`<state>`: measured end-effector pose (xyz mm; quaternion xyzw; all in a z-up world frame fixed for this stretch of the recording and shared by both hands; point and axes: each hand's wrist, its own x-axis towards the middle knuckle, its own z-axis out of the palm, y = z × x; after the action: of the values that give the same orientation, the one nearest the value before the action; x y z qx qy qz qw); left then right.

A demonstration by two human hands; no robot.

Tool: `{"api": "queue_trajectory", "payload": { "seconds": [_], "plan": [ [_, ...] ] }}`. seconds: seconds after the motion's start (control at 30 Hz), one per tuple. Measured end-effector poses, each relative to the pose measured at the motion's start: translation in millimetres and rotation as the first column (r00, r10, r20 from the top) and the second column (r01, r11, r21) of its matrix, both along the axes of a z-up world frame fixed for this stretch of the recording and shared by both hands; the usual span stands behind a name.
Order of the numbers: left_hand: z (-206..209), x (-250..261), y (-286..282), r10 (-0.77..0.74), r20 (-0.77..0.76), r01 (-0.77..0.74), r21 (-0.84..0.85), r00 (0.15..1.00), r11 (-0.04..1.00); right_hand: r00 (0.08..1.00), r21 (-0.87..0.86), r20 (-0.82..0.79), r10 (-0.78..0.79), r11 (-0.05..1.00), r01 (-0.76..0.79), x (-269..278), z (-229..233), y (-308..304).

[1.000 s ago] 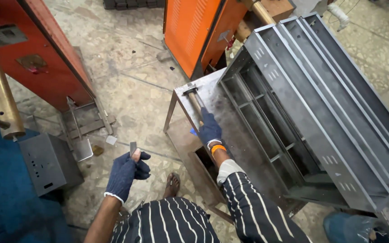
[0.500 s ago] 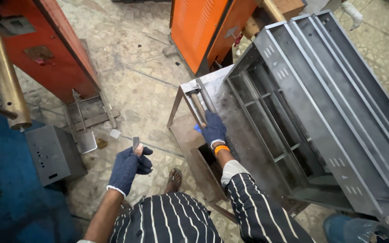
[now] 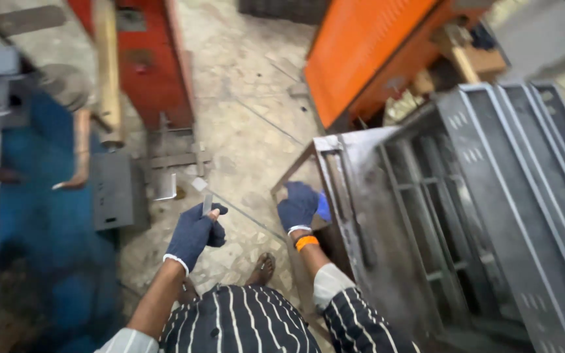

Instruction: Assembling and spot welding metal components for an industrial enclosure.

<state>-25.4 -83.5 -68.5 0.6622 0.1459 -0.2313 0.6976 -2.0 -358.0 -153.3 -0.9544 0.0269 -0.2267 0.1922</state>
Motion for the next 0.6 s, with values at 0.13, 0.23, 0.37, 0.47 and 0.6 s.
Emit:
{"api": "queue_trajectory", "payload": {
  "seconds": [0.13,0.23,0.37,0.47,0.6],
  "plan": [
    [-11,5,63,0.092,0.029,-0.091,-0.029,0.995,0.995,0.962,0.142,-0.156,0.225,0.969,-0.203,4,11,88],
    [-19,-3,130,0.169,0.077,-0.179,0.142,0.983,0.974,0.869,0.326,-0.101,0.485,0.841,-0.432,2,27,152],
    [-28,-30,235,0.176,0.411,-0.420,0.639,0.895,0.645,0.582,0.643,-0.351,0.733,0.641,-0.419,1,52,221],
    [-65,-43,339,0.100,0.338,-0.352,0.897,0.936,0.268,0.441,0.722,-0.356,0.824,0.542,-0.430,-8,58,253],
    [-84,-66,434,0.115,0.191,-0.158,0.956,0.975,-0.249,0.348,0.778,-0.405,0.846,0.519,-0.354,-23,72,274]
  ]
}}
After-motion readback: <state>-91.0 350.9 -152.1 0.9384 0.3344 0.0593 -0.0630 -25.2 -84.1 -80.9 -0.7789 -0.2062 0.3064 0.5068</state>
